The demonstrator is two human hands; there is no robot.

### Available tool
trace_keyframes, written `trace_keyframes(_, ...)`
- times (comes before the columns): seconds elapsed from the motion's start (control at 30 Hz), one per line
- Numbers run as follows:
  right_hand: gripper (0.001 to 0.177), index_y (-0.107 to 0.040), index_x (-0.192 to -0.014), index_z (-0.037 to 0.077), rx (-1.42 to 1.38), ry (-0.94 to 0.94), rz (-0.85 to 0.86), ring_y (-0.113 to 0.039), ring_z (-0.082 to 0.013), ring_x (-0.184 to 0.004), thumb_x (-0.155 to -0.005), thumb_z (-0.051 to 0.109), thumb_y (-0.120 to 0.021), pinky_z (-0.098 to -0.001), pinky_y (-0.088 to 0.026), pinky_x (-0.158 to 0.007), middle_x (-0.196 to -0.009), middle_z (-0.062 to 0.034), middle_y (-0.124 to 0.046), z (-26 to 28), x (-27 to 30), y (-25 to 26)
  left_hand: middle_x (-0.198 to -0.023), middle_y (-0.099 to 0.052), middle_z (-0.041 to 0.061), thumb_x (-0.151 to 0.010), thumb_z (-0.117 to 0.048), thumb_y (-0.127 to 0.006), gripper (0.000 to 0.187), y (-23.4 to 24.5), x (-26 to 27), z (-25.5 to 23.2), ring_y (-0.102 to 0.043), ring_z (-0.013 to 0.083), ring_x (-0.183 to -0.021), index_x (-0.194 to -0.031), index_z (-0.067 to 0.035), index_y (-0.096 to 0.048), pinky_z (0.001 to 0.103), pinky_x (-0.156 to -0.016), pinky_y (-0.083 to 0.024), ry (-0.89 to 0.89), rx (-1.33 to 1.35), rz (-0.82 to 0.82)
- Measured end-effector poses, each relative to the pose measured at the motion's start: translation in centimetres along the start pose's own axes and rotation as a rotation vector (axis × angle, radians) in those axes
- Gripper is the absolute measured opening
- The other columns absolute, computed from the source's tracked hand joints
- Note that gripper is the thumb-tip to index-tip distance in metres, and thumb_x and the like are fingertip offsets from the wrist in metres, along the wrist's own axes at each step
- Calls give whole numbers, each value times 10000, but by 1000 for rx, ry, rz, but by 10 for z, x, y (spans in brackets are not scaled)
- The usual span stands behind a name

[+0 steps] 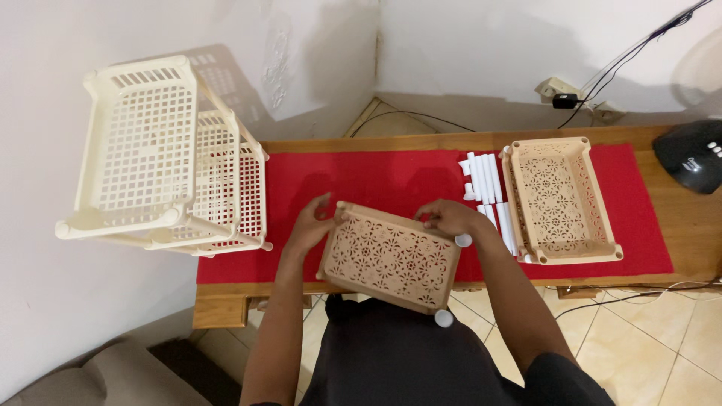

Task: The person assembles a beige plastic basket by inserting white plastic feet and legs into the basket's corner holes. They handle the basket and components by hand, attaching each piece sequentially on a red mat.

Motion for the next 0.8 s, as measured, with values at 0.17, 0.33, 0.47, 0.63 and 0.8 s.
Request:
trace_keyframes(0.17, 339, -716, -1271, 169, 90, 10, 70, -676, -245, -1216, -946, 243, -654, -425, -519, -1026, -1254, -83, -748, 17, 10, 0, -1369, -649, 245, -732, -315, -876, 942, -36, 23, 11, -615, 341, -1320, -1498, 1, -429, 470, -1146, -440, 168, 181, 303)
trace_keyframes(0.33, 508, -657, -1348, 199, 127, -86, -158, -657, -284, -1247, -899, 420, -742, -409, -503, -1070, -1289, -130, -710, 15, 14, 25, -1327, -651, 248, -691, -185, -873, 959, -26, 28, 10, -641, 353, -1286, -1499, 9, -395, 470, -1090, -508, 204, 424, 189)
trace_keyframes(0.47, 589, -625, -1396, 178, -78, 47, -413, -604, -301, -1304, -896, 474, -722, -434, -457, -1103, -1388, -133, -648, 31, 36, 53, -1314, -650, 252, -710, -176, -858, 945, -13, 30, 15, -638, 358, -1280, -1499, -24, -360, 473, -1087, -502, 224, 574, 38)
trace_keyframes(0.63, 851, -336, -1601, 40, -3, 335, -910, -305, -420, -1507, -920, 363, -730, -521, -285, -1210, -1610, -266, -369, 63, 86, 78, -1284, -642, 260, -704, -196, -859, 930, -21, 28, 34, -640, 390, -1240, -1495, -47, -392, 503, -1073, -529, 247, 828, -167)
trace_keyframes(0.8, 852, -224, -1603, 54, -261, 4, -1173, -92, -450, -1540, -991, 370, -726, -597, -192, -1224, -1661, -311, -112, 24, 102, 33, -1389, -545, 244, -691, -191, -844, 1009, -26, 33, 51, -572, 407, -1280, -1538, -114, -300, 556, -1074, -481, 175, 998, -450)
Point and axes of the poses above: each hand's wrist, its own x-axis away from the middle knuckle, its own y-axis out of the back of the hand, z = x × y, the point moved 9 cm from there along -x, towards the middle knuckle
